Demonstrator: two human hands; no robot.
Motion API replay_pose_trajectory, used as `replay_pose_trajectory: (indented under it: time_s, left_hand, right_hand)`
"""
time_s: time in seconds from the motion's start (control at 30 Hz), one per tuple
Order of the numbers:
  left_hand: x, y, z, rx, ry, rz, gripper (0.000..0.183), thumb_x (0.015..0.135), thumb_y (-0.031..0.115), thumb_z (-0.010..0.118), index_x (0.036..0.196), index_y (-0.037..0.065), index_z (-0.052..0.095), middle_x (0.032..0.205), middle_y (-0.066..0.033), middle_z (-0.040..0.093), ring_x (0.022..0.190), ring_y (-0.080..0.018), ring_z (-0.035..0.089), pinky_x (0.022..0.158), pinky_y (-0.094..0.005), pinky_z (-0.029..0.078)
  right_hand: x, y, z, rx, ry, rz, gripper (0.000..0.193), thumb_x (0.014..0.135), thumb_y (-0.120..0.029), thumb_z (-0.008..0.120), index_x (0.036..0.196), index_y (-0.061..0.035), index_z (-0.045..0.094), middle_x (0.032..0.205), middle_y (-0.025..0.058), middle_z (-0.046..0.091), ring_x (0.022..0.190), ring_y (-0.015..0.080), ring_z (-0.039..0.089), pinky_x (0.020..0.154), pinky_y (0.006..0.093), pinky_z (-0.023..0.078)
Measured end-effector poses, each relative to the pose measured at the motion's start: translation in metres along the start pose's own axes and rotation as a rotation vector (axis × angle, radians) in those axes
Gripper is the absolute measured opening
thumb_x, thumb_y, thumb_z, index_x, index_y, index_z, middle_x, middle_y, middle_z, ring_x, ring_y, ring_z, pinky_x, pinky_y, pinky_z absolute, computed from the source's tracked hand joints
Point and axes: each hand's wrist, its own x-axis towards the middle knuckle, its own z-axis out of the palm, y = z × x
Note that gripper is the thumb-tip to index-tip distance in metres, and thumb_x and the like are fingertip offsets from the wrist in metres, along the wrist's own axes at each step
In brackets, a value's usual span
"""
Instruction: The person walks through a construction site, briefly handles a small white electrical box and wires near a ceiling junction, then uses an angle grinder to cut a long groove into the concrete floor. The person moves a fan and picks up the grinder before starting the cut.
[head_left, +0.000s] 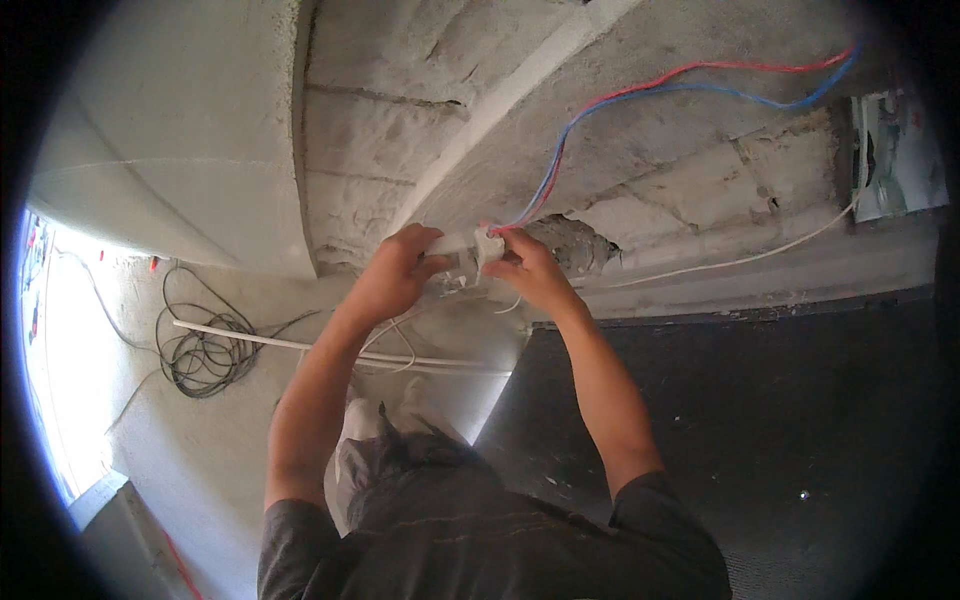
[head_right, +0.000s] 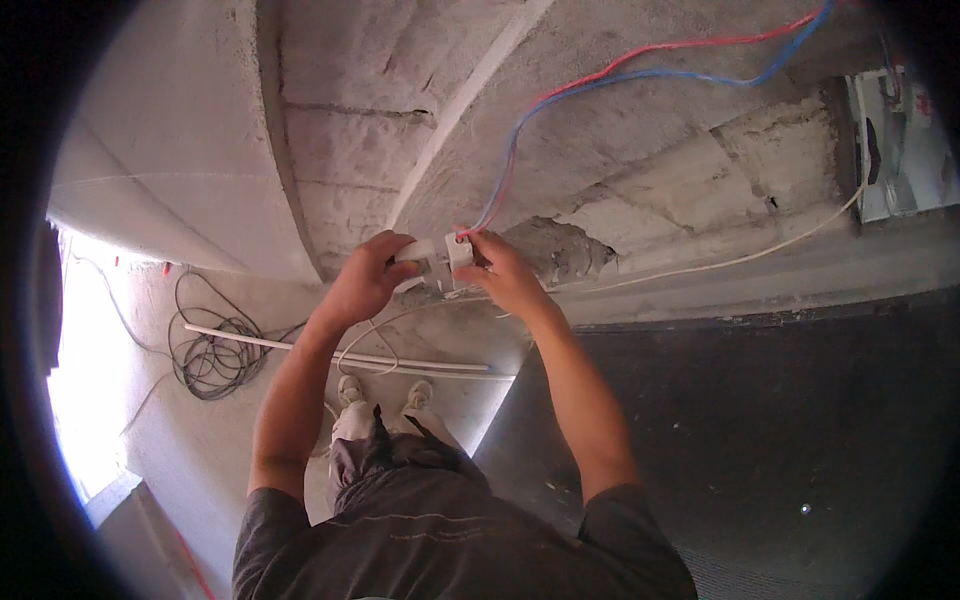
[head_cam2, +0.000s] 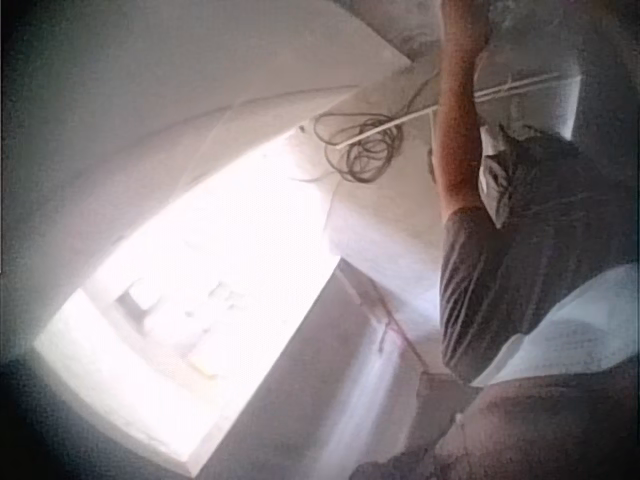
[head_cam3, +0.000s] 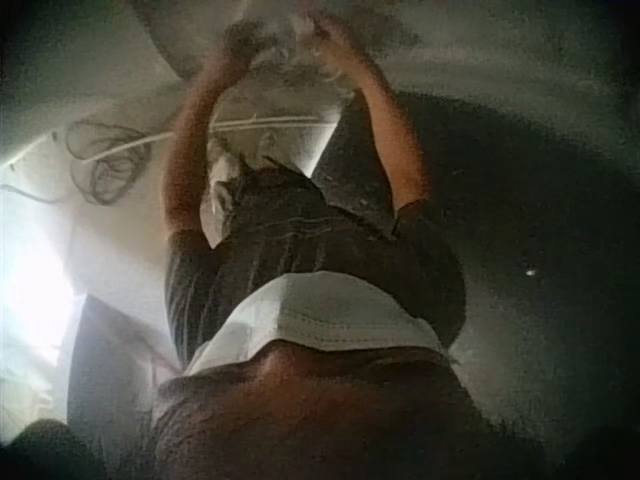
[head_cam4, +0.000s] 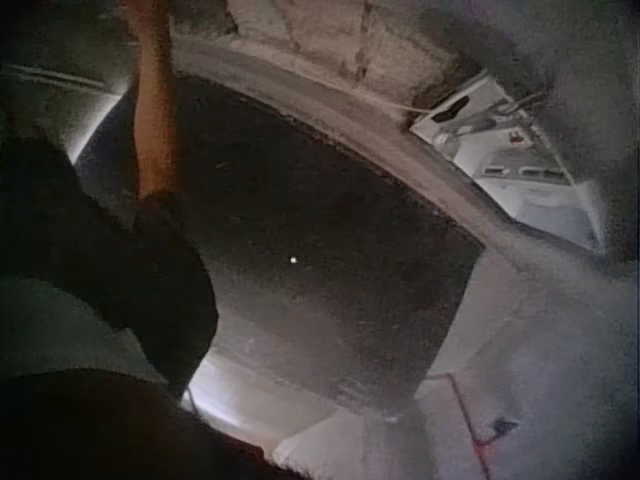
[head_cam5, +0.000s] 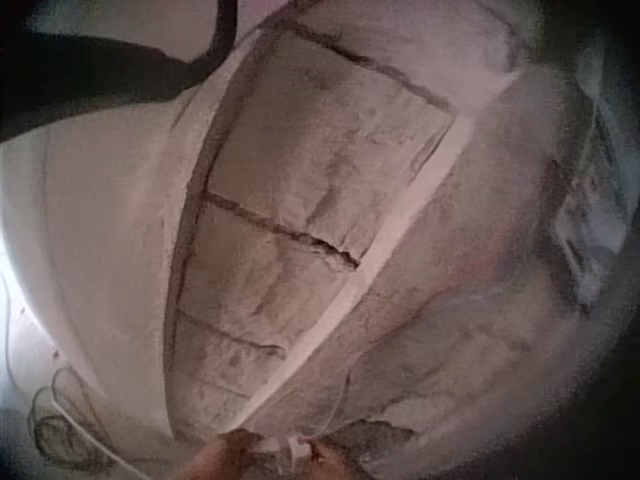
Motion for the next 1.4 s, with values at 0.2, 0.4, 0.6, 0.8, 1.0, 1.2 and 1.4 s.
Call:
replay_pose_trajectory:
  time_s: [0.2, 0.4, 0.6, 0.8, 1.0, 1.2, 1.4]
  left_hand:
    - [-0.007, 0.02, 0.003, 0.199, -0.046, 0.122, 0.033, 0.09, 0.006, 0.072, 0.121, -0.004, 0.064, 0.104, -0.0215, 0.064, 0.093, -0.0418, 0.064, 0.084, -0.0451, 0.051]
    - [-0.006, 0.028, -0.003, 0.071, -0.077, 0.046, 0.032, 0.089, 0.006, 0.072, 0.119, -0.004, 0.065, 0.103, -0.0213, 0.064, 0.092, -0.0386, 0.065, 0.082, -0.044, 0.051]
    - [-0.001, 0.03, -0.009, 0.043, -0.132, 0.065, 0.033, 0.089, 0.007, 0.073, 0.12, -0.004, 0.066, 0.105, -0.0192, 0.065, 0.092, -0.0333, 0.065, 0.082, -0.0405, 0.051]
    - [0.0, 0.026, -0.016, -0.041, -0.166, 0.019, 0.035, 0.089, 0.01, 0.075, 0.12, -0.003, 0.066, 0.104, -0.0157, 0.067, 0.092, -0.0269, 0.064, 0.082, -0.0381, 0.051]
    - [-0.009, 0.039, -0.018, -0.18, -0.2, -0.071, 0.035, 0.091, 0.012, 0.073, 0.122, -0.002, 0.066, 0.103, -0.0177, 0.067, 0.093, -0.0265, 0.063, 0.083, -0.0376, 0.049]
    - [-0.015, 0.052, -0.02, 0.143, -0.239, 0.22, 0.038, 0.094, 0.02, 0.072, 0.121, -0.004, 0.06, 0.112, -0.0236, 0.063, 0.099, -0.0443, 0.065, 0.085, -0.0493, 0.051]
    - [-0.018, 0.067, -0.024, 0.19, -0.393, 0.065, 0.042, 0.097, 0.025, 0.071, 0.124, -0.002, 0.052, 0.111, -0.026, 0.06, 0.101, -0.049, 0.06, 0.086, -0.0508, 0.048]
  right_hand:
    - [-0.012, -0.014, 0.001, -0.15, 0.002, 0.01, 0.061, 0.091, -0.012, 0.079, 0.146, -0.002, 0.055, 0.123, 0.0066, 0.067, 0.102, 0.0123, 0.064, 0.091, 0.0298, 0.053]
    - [-0.022, -0.023, 0.007, -0.09, 0.037, 0.0, 0.06, 0.092, -0.014, 0.079, 0.145, 0.0002, 0.054, 0.121, 0.0064, 0.066, 0.102, 0.0119, 0.063, 0.091, 0.0288, 0.052]
    - [-0.025, -0.023, 0.008, -0.064, 0.016, 0.009, 0.055, 0.096, -0.015, 0.074, 0.144, 0.0014, 0.054, 0.126, 0.0065, 0.062, 0.11, 0.0122, 0.059, 0.095, 0.0295, 0.049]
    - [-0.029, -0.021, 0.017, -0.03, 0.086, -0.12, 0.052, 0.097, -0.025, 0.073, 0.139, 0.0007, 0.057, 0.108, 0.0044, 0.059, 0.092, 0.0127, 0.055, 0.085, 0.0281, 0.047]
    - [-0.035, -0.02, 0.025, 0.182, 0.139, -0.162, 0.05, 0.099, -0.021, 0.068, 0.142, -0.0012, 0.053, 0.114, 0.0033, 0.055, 0.099, 0.0129, 0.054, 0.086, 0.0278, 0.045]
    - [-0.049, -0.025, 0.024, -0.071, 0.105, -0.219, 0.052, 0.098, -0.014, 0.066, 0.145, 0.0, 0.047, 0.132, 0.0097, 0.051, 0.122, 0.0203, 0.053, 0.106, 0.0375, 0.044]
    - [-0.057, -0.033, 0.026, -0.063, 0.093, -0.222, 0.048, 0.099, -0.017, 0.064, 0.141, -0.0004, 0.049, 0.127, 0.0102, 0.052, 0.113, 0.0212, 0.056, 0.099, 0.0376, 0.048]
